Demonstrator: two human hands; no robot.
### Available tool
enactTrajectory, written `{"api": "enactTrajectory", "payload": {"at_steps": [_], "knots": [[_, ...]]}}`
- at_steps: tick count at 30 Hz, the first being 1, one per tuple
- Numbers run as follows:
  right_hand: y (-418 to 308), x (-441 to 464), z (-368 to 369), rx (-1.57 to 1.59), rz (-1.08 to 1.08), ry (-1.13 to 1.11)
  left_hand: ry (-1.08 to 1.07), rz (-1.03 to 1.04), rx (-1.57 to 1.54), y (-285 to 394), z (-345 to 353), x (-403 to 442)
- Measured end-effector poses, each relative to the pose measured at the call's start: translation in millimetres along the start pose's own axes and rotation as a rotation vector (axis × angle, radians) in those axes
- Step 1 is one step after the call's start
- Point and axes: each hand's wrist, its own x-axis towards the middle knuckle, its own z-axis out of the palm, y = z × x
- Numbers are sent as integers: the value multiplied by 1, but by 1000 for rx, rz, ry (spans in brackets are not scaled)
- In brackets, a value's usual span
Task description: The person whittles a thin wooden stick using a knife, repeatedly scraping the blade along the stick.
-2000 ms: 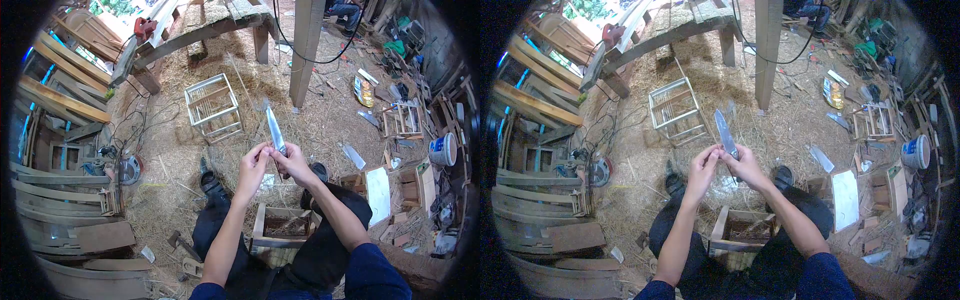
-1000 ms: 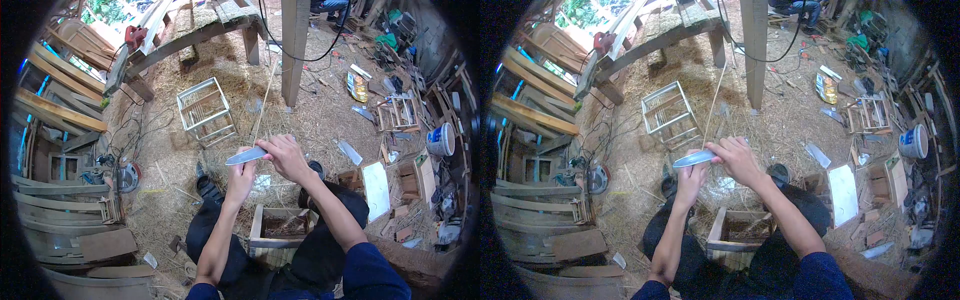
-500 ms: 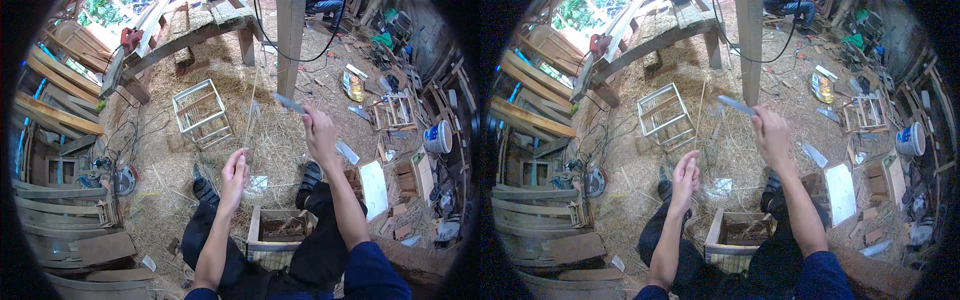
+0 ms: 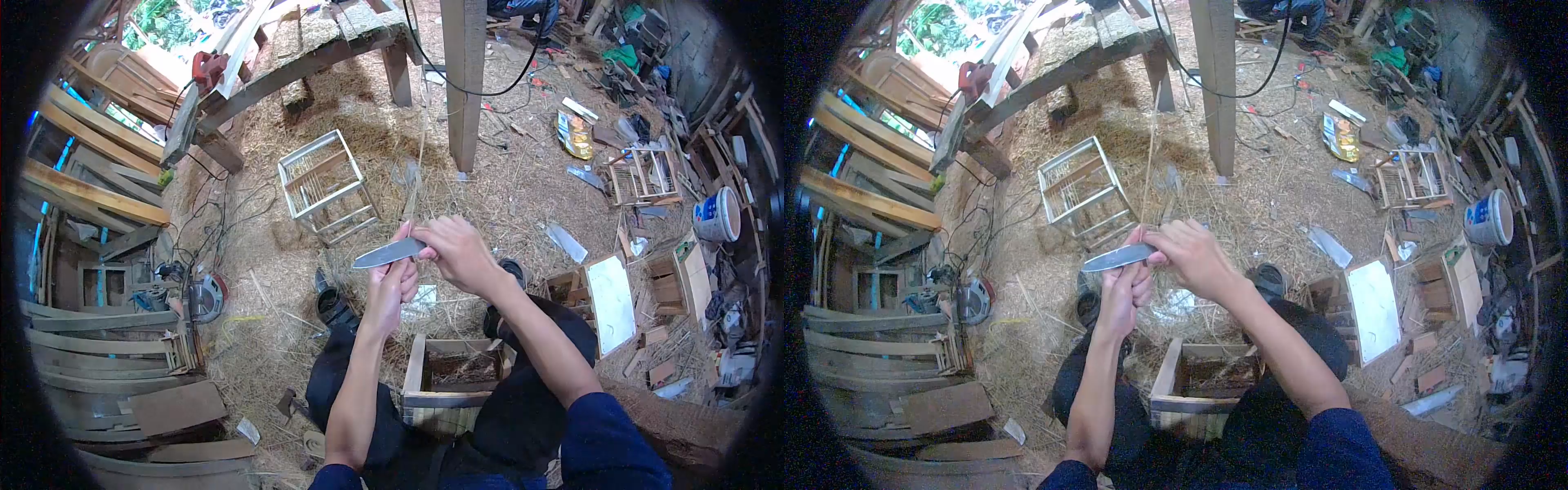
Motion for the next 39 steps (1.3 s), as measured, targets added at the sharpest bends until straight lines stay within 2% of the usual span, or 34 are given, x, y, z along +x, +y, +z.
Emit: {"api": "enactTrajectory", "payload": {"at_steps": [8, 11, 12, 14, 17, 18, 21, 24, 27, 30, 33, 36, 39], "knots": [[-1, 3, -5, -57, -22, 80, -3, -70, -27, 13, 6, -9], [20, 0, -2, -35, 70, 158, 30, -92, 4, 15, 5, -15], [26, 4, -12, 25, 178, 246, -24, -71, 55, 18, 7, -22], [57, 7, -24, -117, 351, 389, -70, -73, 65, 12, 3, -28], [58, 6, -42, -206, 376, 298, -47, -45, 107, 9, -6, -23], [54, 5, -37, -223, 308, 364, -20, -32, 131, 12, -8, -20], [51, 4, -16, -187, 379, 425, 39, 27, 90, 16, -12, -16], [44, 6, 0, 0, 472, 339, 95, 109, 25, 14, -17, -11], [21, 7, 5, 394, 618, 175, 140, 127, 145, 8, -19, -5], [2, 6, 8, 580, 489, 75, 94, 58, 214, -1, -20, -3], [11, 0, 24, 832, 493, 1, 86, 25, 275, -8, -15, -2], [18, -3, 27, 969, 534, -27, 106, 71, 268, -10, -10, 1], [18, -6, 28, 956, 522, -69, 135, 110, 228, -6, 1, 5]]}}
